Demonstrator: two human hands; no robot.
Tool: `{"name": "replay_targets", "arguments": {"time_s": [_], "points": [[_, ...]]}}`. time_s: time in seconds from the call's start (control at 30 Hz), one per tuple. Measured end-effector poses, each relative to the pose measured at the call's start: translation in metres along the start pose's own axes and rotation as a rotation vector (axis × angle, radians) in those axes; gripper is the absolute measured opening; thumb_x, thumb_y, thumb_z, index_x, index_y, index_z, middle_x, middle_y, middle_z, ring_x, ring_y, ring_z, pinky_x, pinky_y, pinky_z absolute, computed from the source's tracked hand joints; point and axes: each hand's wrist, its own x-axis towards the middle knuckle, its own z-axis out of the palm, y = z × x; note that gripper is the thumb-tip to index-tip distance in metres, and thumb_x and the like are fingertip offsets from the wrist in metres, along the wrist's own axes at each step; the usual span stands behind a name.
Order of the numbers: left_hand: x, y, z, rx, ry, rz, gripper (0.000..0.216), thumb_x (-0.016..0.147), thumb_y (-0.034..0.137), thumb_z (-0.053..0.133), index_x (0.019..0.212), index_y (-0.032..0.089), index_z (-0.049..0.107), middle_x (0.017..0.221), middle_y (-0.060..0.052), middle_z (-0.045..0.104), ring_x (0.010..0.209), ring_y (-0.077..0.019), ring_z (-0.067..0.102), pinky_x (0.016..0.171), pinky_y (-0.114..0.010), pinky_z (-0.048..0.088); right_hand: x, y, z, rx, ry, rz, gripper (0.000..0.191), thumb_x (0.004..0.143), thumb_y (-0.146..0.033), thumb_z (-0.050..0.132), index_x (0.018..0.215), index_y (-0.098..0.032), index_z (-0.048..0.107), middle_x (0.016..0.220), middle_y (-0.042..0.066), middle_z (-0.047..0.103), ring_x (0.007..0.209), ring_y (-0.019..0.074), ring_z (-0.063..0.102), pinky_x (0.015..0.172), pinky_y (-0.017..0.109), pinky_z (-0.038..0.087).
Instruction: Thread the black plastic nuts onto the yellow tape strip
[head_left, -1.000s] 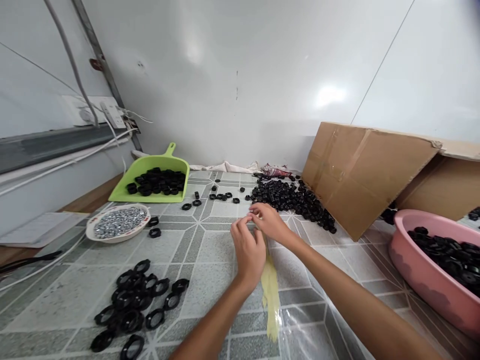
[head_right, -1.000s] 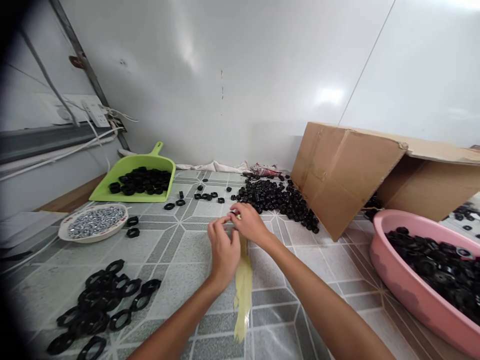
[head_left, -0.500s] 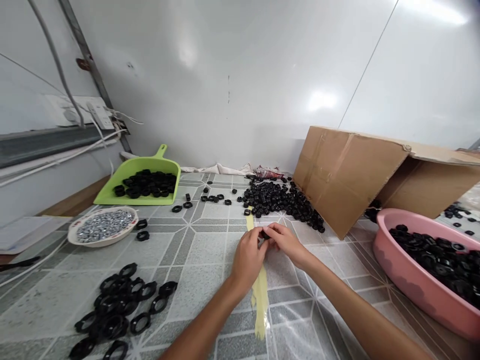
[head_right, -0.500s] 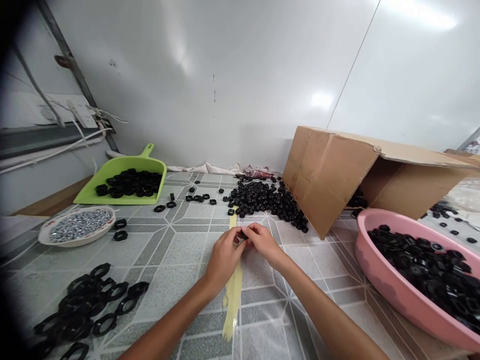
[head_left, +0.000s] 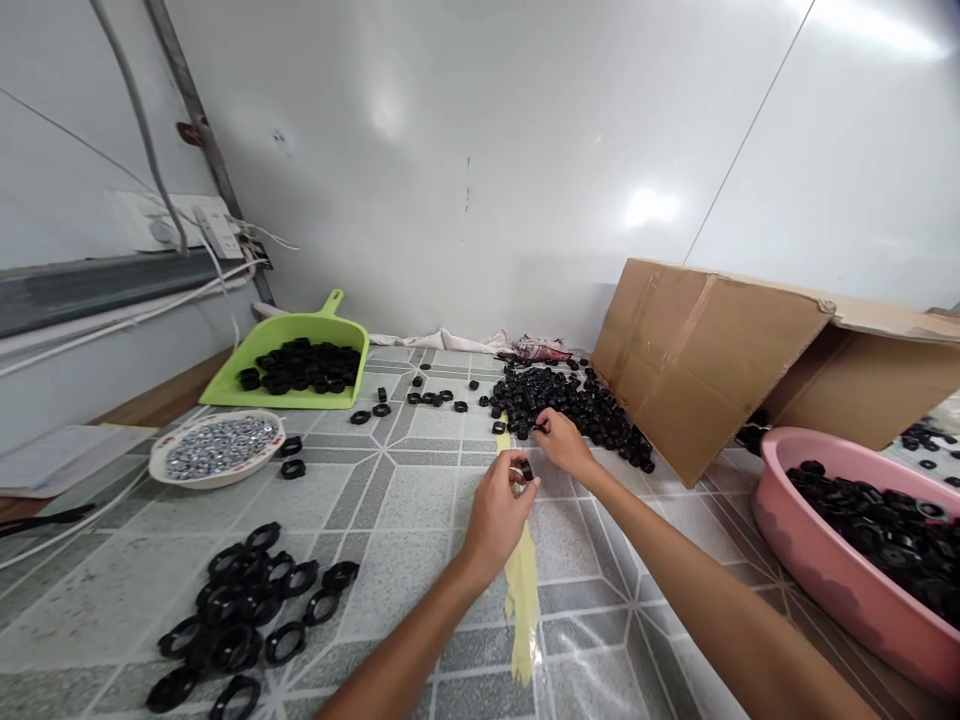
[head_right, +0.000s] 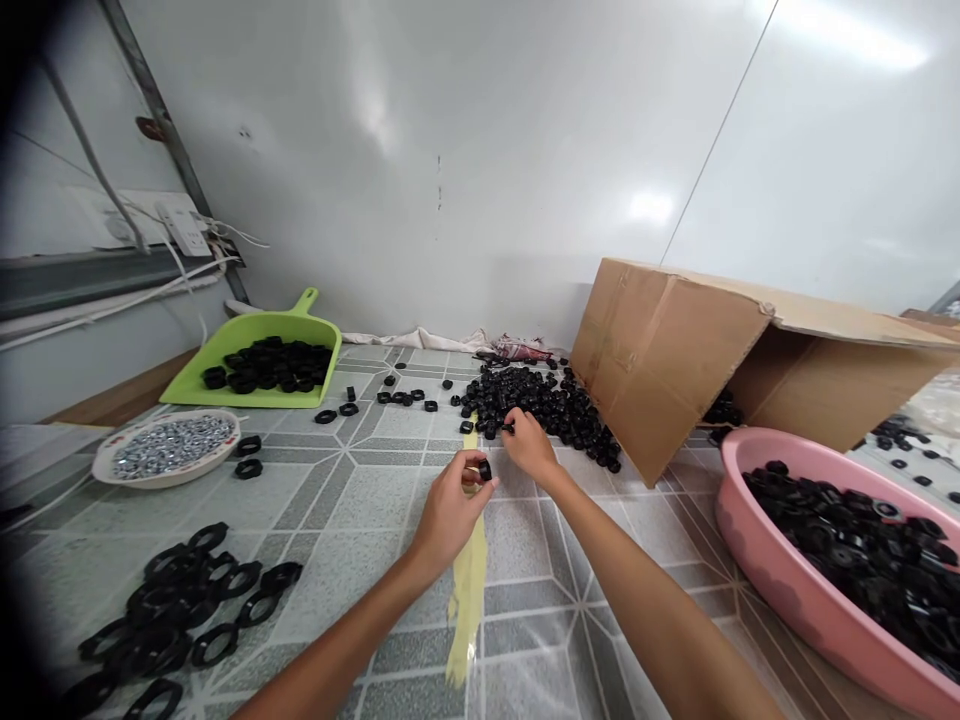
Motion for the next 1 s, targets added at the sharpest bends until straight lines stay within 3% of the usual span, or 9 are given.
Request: {"name": "replay_targets", "arguments": {"time_s": [0.13, 0.23, 0.33, 0.47, 0.67, 1.0], "points": [[0.000, -0.001, 0.001, -0.021, -0.024, 0.005, 0.022, 0.081, 0.021, 0.065, 0.099, 0.023, 0.054, 0.092, 0.000, 0.065, 0.080, -0.0171, 0.063, 0.074, -0.030, 0.047, -0.044, 0.003, -0.016, 0.143, -0.124, 0.026, 0.030, 0.079, -0.027, 0.055, 0.106, -0.019, 0.064, 0.079, 0.000, 0.058, 0.074, 0.0182, 0.056, 0.070, 0.030, 0.046], [-0.001, 0.000, 0.002, -0.021, -0.074, -0.021, 0.021, 0.080, 0.024, 0.068, 0.093, 0.022, 0.051, 0.075, 0.004, 0.060, 0.070, -0.0159, 0.060, 0.066, -0.027, 0.044, -0.081, 0.009, -0.027, 0.466, -0.222, 0.100, 0.030, 0.076, -0.031, 0.066, 0.104, -0.019, 0.064, 0.085, 0.001, 0.064, 0.074, 0.0175, 0.061, 0.077, 0.033, 0.049], [-0.002, 0.005, 0.001, 0.016, -0.149, -0.036, 0.020, 0.081, 0.028, 0.070, 0.090, 0.022, 0.053, 0.067, 0.007, 0.054, 0.061, -0.0137, 0.054, 0.060, -0.025, 0.040, -0.102, 0.016, -0.031, 0.676, -0.211, 0.130, 0.030, 0.071, -0.028, 0.077, 0.097, -0.021, 0.063, 0.082, 0.000, 0.064, 0.080, 0.0174, 0.061, 0.082, 0.032, 0.047], [-0.003, 0.011, -0.001, 0.051, -0.253, -0.002, 0.012, 0.084, 0.028, 0.067, 0.093, 0.022, 0.062, 0.075, 0.004, 0.059, 0.065, -0.0134, 0.052, 0.061, -0.024, 0.039, -0.104, 0.019, -0.032, 0.724, -0.272, 0.124, 0.030, 0.070, -0.024, 0.080, 0.095, -0.021, 0.065, 0.090, 0.001, 0.065, 0.088, 0.0174, 0.061, 0.083, 0.030, 0.047], [-0.004, 0.007, -0.002, 0.044, -0.284, -0.010, 0.027, 0.086, 0.030, 0.067, 0.112, 0.025, 0.068, 0.092, -0.001, 0.067, 0.071, -0.0149, 0.055, 0.069, -0.028, 0.045, -0.099, 0.019, -0.040, 0.803, -0.368, 0.172, 0.030, 0.071, -0.028, 0.081, 0.096, -0.019, 0.066, 0.090, 0.003, 0.069, 0.083, 0.0170, 0.064, 0.083, 0.033, 0.048], [-0.008, 0.011, -0.001, 0.052, -0.318, 0.033, 0.028, 0.085, 0.028, 0.068, 0.113, 0.027, 0.070, 0.093, -0.002, 0.069, 0.071, -0.0148, 0.056, 0.070, -0.028, 0.049, -0.099, 0.024, -0.048, 0.643, -0.440, 0.082, 0.029, 0.077, -0.041, 0.078, 0.087, -0.019, 0.061, 0.072, -0.001, 0.065, 0.067, 0.0150, 0.059, 0.063, 0.027, 0.043]]}}
